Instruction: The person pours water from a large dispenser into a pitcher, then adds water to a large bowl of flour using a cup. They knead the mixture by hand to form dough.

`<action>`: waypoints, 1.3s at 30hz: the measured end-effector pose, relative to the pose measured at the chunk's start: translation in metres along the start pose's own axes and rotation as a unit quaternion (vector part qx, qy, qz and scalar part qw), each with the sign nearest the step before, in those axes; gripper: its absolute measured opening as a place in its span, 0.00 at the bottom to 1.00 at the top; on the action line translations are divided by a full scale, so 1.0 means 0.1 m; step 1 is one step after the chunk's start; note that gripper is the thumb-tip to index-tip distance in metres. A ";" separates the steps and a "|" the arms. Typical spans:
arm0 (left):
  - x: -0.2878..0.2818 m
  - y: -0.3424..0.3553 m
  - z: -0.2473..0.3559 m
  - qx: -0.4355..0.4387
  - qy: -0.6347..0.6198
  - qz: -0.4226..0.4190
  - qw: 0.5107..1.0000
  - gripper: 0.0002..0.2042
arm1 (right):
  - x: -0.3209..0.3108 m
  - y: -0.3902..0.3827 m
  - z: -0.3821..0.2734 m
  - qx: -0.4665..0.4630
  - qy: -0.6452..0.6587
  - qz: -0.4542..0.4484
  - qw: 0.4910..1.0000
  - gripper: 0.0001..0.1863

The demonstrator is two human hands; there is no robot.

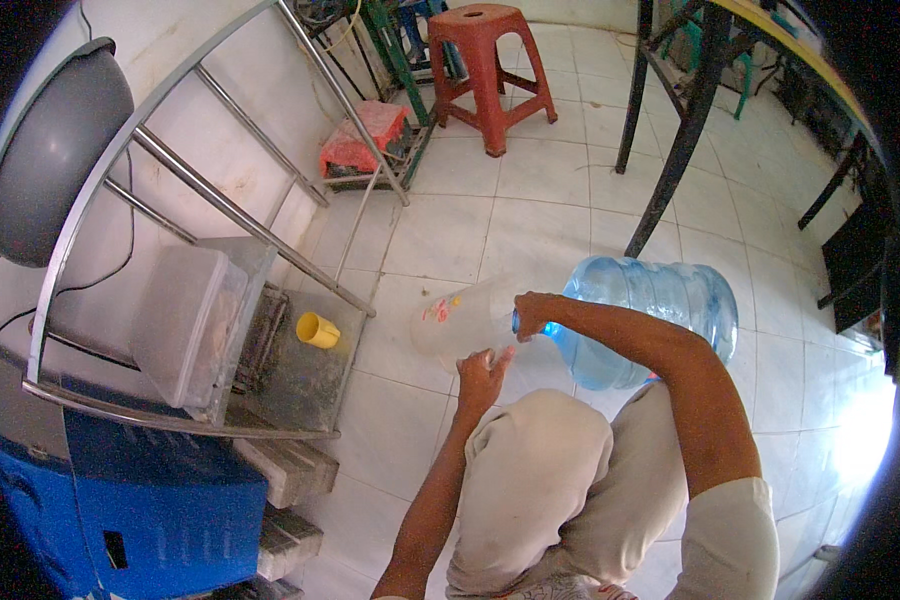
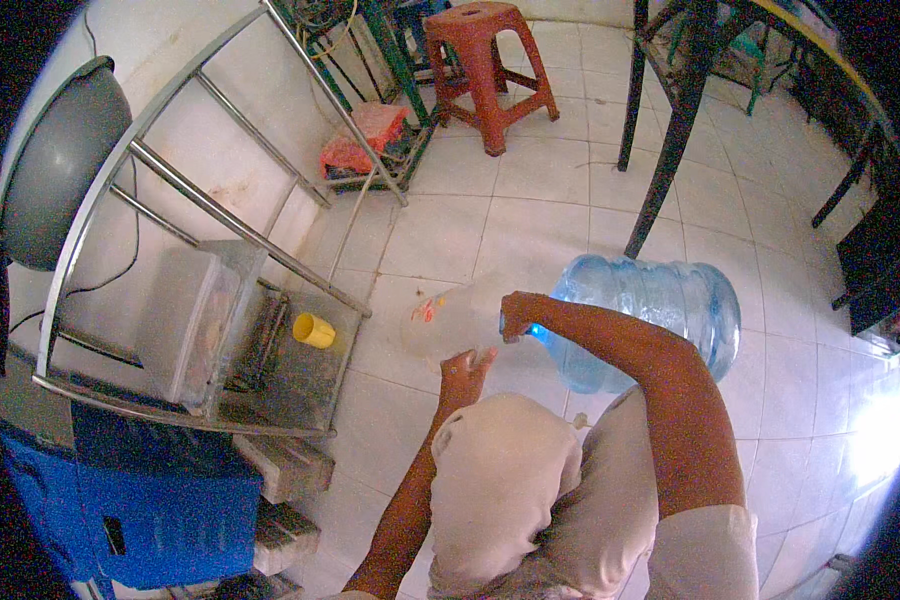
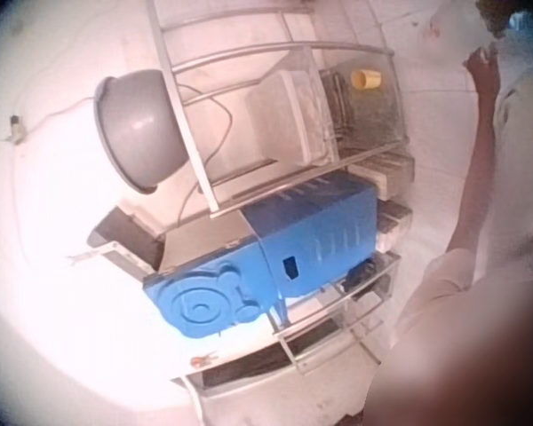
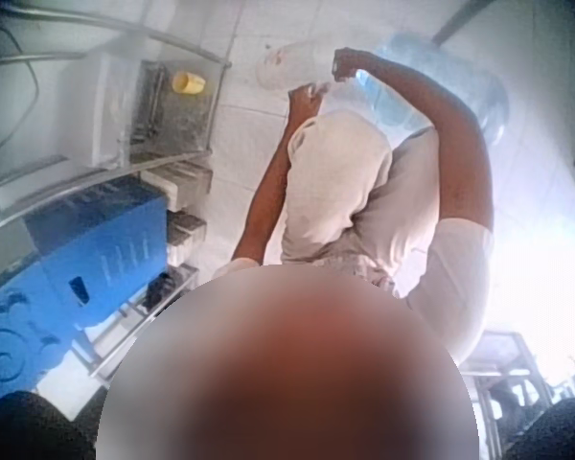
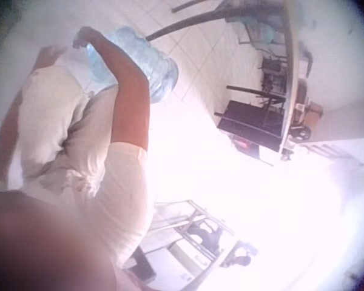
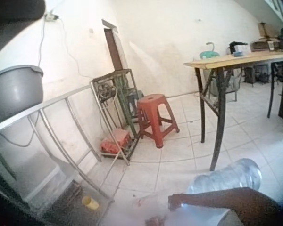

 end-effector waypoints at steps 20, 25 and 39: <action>0.00 -0.04 0.02 0.035 0.002 0.092 0.995 0.32 | 0.07 -0.09 0.15 0.017 0.008 -0.004 1.000 0.56; 0.08 -0.05 -0.05 -0.032 -0.014 0.017 0.999 0.31 | -0.07 -0.25 0.05 -0.062 0.013 0.043 0.997 0.58; 0.06 -0.07 -0.11 -0.071 -0.122 0.069 0.988 0.32 | -0.19 -0.49 0.10 -0.023 0.027 0.035 0.999 0.52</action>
Point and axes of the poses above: each hand's wrist, its own y-axis towards the middle knuckle, its own x-axis out of the palm, z = x × y, the point moved 7 cm from there along y, towards the middle knuckle, and after that the axes turned 14 degrees about z, right-handed, at the moved point
